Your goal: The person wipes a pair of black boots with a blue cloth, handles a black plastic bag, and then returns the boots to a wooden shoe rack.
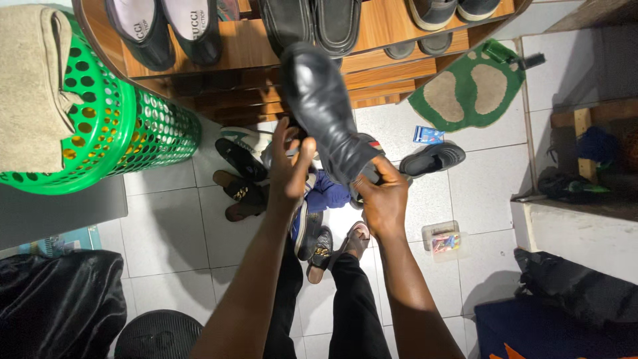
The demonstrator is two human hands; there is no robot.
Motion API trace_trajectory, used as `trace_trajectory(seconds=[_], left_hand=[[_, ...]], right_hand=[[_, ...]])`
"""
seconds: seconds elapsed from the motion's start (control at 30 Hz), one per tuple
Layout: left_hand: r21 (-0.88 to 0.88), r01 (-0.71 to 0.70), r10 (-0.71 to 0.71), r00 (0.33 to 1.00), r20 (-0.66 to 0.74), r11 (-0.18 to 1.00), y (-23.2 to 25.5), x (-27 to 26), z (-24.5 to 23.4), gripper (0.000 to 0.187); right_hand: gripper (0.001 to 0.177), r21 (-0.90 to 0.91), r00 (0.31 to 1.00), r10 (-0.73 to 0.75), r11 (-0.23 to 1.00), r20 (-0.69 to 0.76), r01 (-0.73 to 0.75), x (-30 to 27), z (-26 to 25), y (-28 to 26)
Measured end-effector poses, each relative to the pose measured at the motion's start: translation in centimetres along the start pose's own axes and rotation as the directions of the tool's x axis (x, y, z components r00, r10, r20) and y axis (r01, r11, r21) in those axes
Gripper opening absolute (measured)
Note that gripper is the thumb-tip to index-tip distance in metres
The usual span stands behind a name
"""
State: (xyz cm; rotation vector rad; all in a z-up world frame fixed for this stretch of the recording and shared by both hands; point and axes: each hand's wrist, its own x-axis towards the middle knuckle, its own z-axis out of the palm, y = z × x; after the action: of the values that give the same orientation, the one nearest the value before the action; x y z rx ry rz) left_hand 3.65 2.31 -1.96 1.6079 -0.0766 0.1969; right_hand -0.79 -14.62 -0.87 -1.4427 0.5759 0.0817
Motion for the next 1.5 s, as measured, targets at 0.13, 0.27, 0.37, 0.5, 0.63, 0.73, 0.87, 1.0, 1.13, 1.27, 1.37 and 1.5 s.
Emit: trace_trajectory(seconds=[0.13,0.27,0.37,0.5,0.63,0.73,0.87,1.0,1.13,1.27,1.37,1.5], left_hand=[[-0.165,0.658,-0.642,0.753,0.145,0.735,-3.7,1.5,1.5,0.083],[-0.381,0.600,-0.600,0.789,0.136,0.703,-4.9,-0.3,3.1,0.087],[-0.260,0.589,-0.569,0.808,0.153,0.766,-4.5,-0.9,3.3,0.085],[-0.254,0.712,-0.716,0.692,0.097,0.654,-5.3,-1.5,4.7,0.081],[-0.463,0.629,-0.642,0.751,0.155,0.625,-6.3,-3.2,5.0,0.086],[-0.476,0.663,-0.674,0.716,0.180,0.578,-6.5,-3.8,4.1,0.088],[-0.512,0.654,-0.633,0.734,0.247,0.557,-7.6,-4.3,4.1,0.088],[-0.437,0.696,-0.664,0.703,0.256,0.569,-9.5,-5.1,3.8,0.084],[-0.490,0.665,-0.593,0.739,0.320,0.564,-8.4,-5.6,2.4,0.072],[-0.550,0.652,-0.479,0.757,0.444,0.522,-6.9,-7.1,1.2,0.063],[-0.550,0.530,-0.386,0.848,0.364,0.645,-7.6,-8.4,1.8,0.058],[-0.629,0.664,-0.591,0.715,0.373,0.405,-8.9,-8.1,1.9,0.054]], right_hand=[[0.034,-0.308,0.865,-0.467,0.809,0.181,0.501,-0.3,-0.3,0.3],[0.028,-0.618,0.957,-0.255,0.733,0.138,0.284,0.7,-0.5,4.1],[0.033,-0.150,0.998,0.008,0.989,0.063,0.002,1.8,-0.7,8.7],[0.034,0.618,0.934,0.351,0.720,0.070,-0.317,1.1,0.1,10.8],[0.033,0.819,0.925,0.263,0.440,0.274,-0.368,0.9,1.0,8.5],[0.038,0.768,0.889,0.221,0.447,0.401,-0.458,0.9,0.5,7.8],[0.039,0.772,0.865,0.175,0.395,0.470,-0.499,0.8,-0.3,9.5],[0.037,0.755,0.862,0.218,0.416,0.458,-0.507,1.7,-0.1,11.8],[0.034,0.644,0.841,0.452,0.555,0.298,-0.527,0.3,0.7,13.2],[0.036,0.796,0.883,0.140,0.389,0.447,-0.465,-1.3,0.5,14.8],[0.032,0.830,0.864,0.024,0.264,0.504,-0.491,-0.8,-0.1,17.6],[0.027,0.812,0.876,0.341,0.363,0.340,-0.457,0.2,0.5,20.0]])
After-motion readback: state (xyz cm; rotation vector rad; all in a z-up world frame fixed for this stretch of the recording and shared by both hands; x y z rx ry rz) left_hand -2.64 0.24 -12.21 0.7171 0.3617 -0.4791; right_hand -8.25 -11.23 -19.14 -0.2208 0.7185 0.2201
